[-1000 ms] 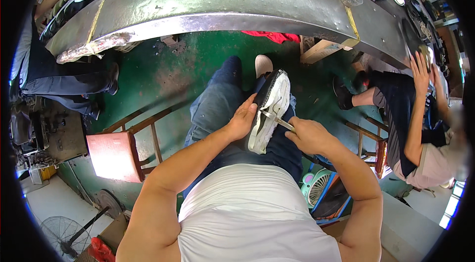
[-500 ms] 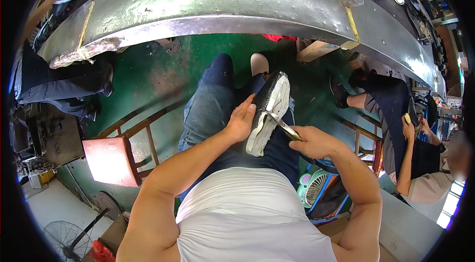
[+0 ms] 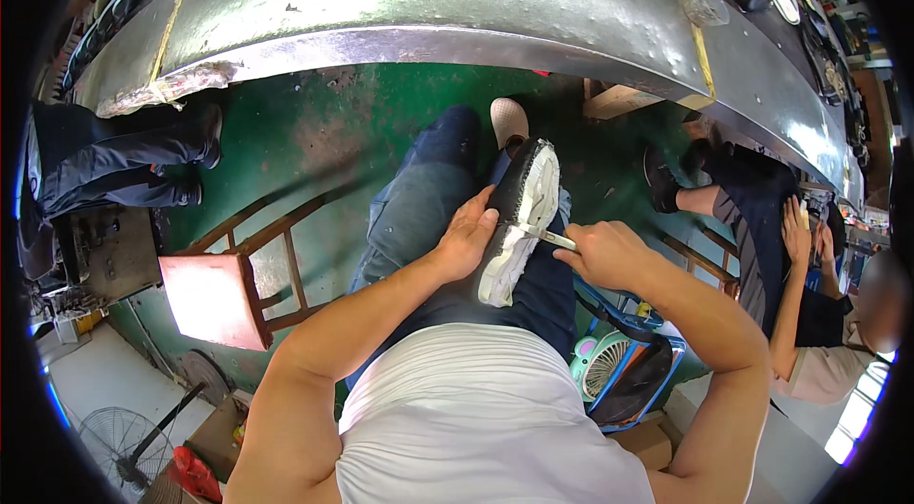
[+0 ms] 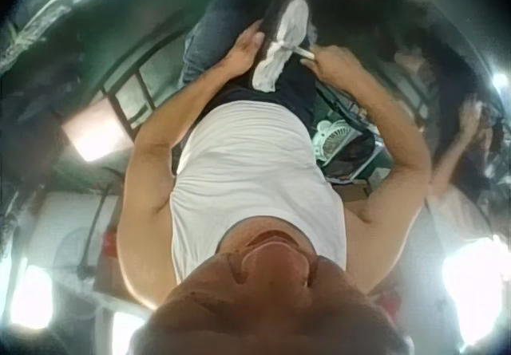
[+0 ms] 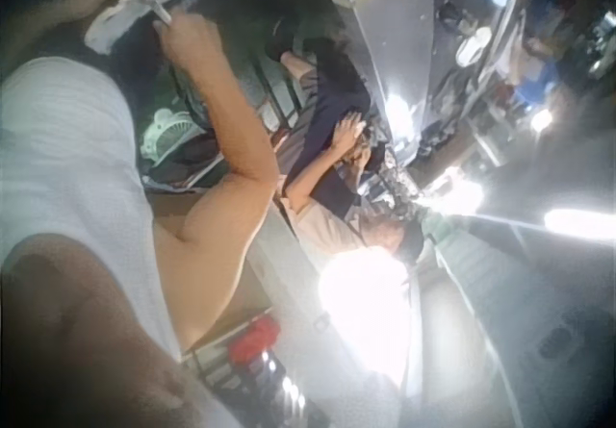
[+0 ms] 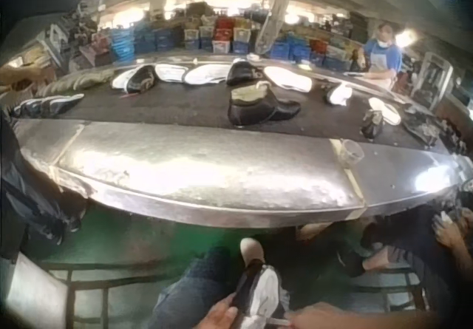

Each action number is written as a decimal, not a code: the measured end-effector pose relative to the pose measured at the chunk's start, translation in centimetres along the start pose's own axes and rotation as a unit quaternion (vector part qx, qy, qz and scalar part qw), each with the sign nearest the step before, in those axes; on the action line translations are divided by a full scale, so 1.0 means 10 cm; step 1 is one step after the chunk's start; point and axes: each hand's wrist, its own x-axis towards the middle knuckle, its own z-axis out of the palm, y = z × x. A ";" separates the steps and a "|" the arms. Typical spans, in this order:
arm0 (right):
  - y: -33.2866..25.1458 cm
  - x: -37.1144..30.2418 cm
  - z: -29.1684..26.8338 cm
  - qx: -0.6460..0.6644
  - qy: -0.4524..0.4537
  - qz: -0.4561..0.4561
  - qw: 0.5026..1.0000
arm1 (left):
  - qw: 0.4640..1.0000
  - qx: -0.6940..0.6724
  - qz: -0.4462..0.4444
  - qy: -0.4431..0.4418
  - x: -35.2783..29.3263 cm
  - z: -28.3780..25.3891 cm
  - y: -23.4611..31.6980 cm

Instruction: Using pincers to pull and secure the shoe upper onto the last on an assembly line.

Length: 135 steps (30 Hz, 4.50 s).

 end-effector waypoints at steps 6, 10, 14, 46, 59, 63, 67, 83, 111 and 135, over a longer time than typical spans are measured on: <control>0.31 0.15 0.48 0.111 0.128 -0.052 0.984 | 0.995 -0.060 0.002 -0.075 0.16 -0.13 0.04; 0.29 0.10 0.63 0.201 0.174 -0.016 0.964 | 0.975 -0.183 -0.054 -0.113 0.23 -0.15 0.10; 0.20 0.01 0.38 0.217 0.122 0.012 0.969 | 0.957 -0.239 -0.087 -0.140 0.29 -0.19 0.08; 0.13 -0.26 0.35 0.375 0.179 0.095 0.905 | 0.981 0.084 -0.172 -0.024 0.35 0.14 0.64; 0.26 -0.50 0.81 0.419 0.018 0.120 0.900 | 0.962 -0.103 -0.224 -0.118 0.49 -0.05 0.62; -0.07 -0.53 0.57 0.308 -0.006 0.034 0.951 | 0.964 -0.115 -0.210 -0.116 0.47 -0.05 0.65; -0.15 -0.52 0.59 0.261 0.016 0.042 0.964 | 0.969 -0.094 -0.199 -0.112 0.48 -0.01 0.58; -0.26 -0.66 1.07 0.216 0.065 0.099 0.969 | 0.992 0.114 -0.060 0.014 0.11 0.27 0.56; 0.06 -0.17 0.68 0.470 0.157 0.141 0.857 | 0.994 0.091 -0.015 -0.053 -0.13 0.05 0.30; 0.14 -0.31 1.13 0.535 0.161 0.208 0.803 | 0.953 -0.045 0.216 0.206 0.72 -2.62 3.07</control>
